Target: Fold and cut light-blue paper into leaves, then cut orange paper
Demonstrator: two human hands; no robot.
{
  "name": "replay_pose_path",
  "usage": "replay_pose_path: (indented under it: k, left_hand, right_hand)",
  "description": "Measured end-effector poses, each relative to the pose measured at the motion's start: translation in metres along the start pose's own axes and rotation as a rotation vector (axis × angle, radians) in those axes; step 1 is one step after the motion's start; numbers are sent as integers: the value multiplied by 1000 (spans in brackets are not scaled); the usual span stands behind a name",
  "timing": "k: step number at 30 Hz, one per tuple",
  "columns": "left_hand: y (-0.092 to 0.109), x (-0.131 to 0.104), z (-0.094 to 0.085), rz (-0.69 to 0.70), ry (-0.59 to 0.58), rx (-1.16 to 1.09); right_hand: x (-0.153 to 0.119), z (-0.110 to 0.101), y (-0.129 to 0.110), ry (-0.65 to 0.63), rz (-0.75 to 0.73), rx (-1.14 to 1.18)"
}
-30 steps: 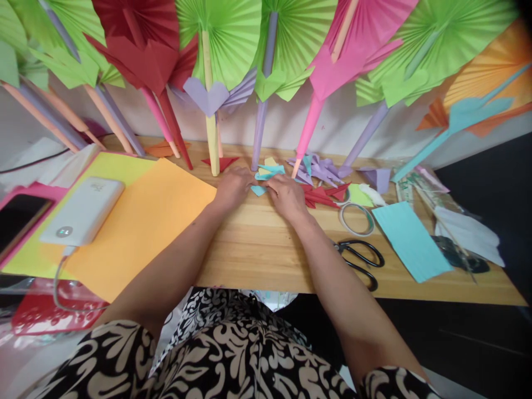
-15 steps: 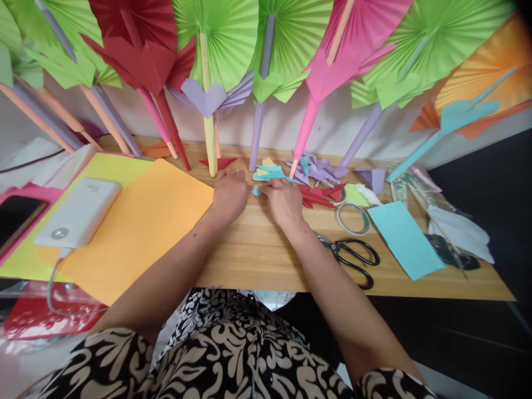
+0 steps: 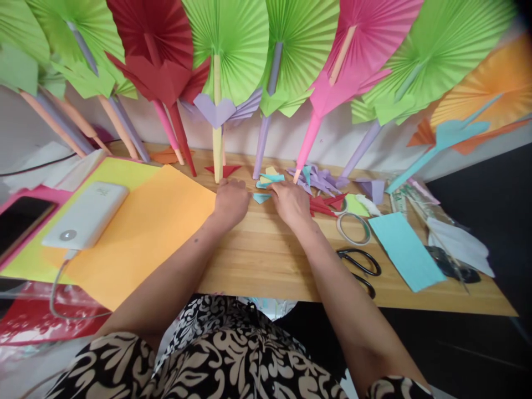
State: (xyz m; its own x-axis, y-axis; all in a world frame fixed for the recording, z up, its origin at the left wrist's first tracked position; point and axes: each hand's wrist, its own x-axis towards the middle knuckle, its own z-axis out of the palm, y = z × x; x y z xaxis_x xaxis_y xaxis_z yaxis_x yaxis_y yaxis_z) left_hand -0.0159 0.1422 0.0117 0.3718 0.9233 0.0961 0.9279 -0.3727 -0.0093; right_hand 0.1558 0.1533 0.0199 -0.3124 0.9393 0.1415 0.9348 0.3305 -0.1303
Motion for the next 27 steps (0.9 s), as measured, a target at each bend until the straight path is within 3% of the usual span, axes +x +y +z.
replay_pose_path:
  k: [5, 14, 21, 27]
  left_hand:
    - [-4, 2, 9, -2, 54, -46]
    - [-4, 12, 22, -57, 240, -251]
    - [-8, 15, 30, 32, 204, -330]
    - [-8, 17, 33, 21, 208, -353]
  right_hand:
    - [14, 8, 2, -56, -32, 88]
    - [8, 28, 17, 16, -98, 230]
    - [5, 30, 17, 51, -114, 276]
    - [5, 33, 17, 47, -122, 291]
